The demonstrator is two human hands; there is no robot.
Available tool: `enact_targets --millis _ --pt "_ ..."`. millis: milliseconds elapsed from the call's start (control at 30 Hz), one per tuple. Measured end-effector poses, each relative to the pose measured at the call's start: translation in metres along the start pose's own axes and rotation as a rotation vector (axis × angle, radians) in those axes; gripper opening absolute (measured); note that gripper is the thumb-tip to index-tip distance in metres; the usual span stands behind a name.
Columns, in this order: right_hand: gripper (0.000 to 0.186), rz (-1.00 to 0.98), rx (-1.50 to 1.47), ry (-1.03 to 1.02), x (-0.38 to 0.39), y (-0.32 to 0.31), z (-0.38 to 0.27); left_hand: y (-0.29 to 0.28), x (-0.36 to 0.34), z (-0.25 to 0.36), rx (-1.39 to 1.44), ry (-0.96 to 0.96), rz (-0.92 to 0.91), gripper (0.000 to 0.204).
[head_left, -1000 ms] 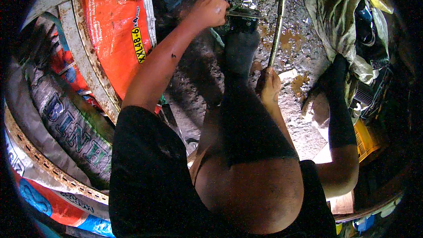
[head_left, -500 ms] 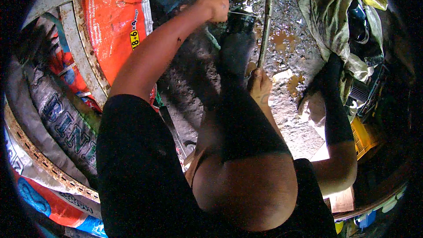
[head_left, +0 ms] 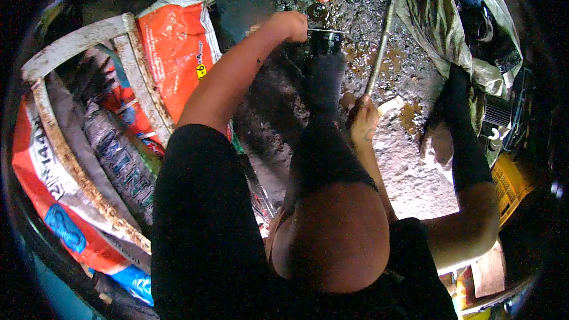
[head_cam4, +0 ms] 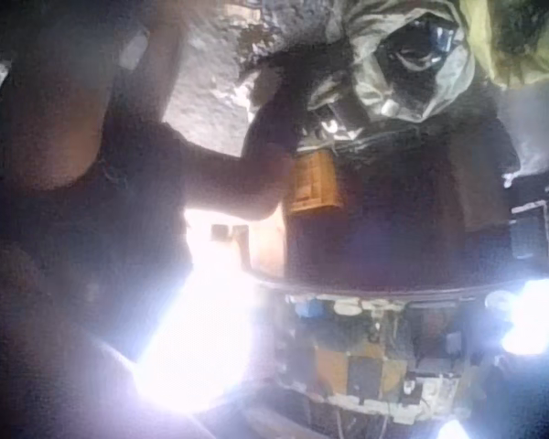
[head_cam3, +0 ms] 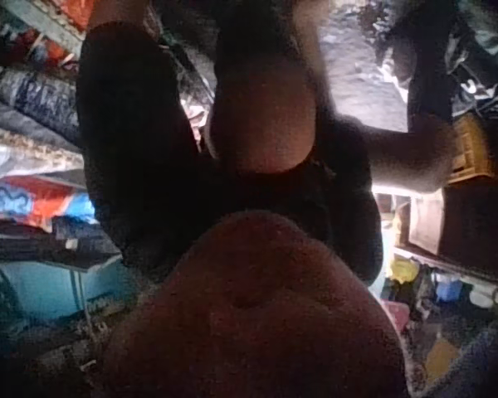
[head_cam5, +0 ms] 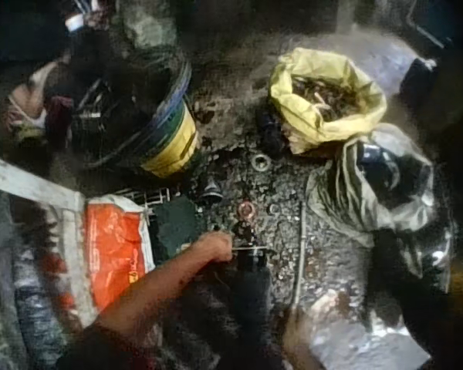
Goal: The person sits on the floor and uses a hammer and a metal rod to repeatedly strike a small metal part. They briefly move a blue plastic bin and a yellow bag to access the workspace. The person continues hammering the part and then places it into a yellow bag.
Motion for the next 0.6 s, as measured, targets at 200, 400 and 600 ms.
enact_targets --millis 200,400,600 --pt "0.057 0.037 -0.111 0.033 -0.025 -0.029 0.021 0.001 0.014 -0.002 -0.046 -0.034 0.042 0.036" --pt "0.058 0.096 -0.131 0.111 -0.031 -0.026 0.028 -0.002 0.04 -0.033 -0.093 -0.127 0.031 0.033" --pt "0.057 0.04 -0.118 0.04 -0.028 -0.014 0.044 0.006 0.036 -0.021 -0.053 -0.044 0.117 0.031"
Point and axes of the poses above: each hand's wrist, its own x-axis away from the middle knuckle, its own y-axis out of the palm, z = x × y, the point moved 1 cm from there along -x, towards the middle knuckle, and after that the axes turned 14 degrees about y, right-handed, at the moved point
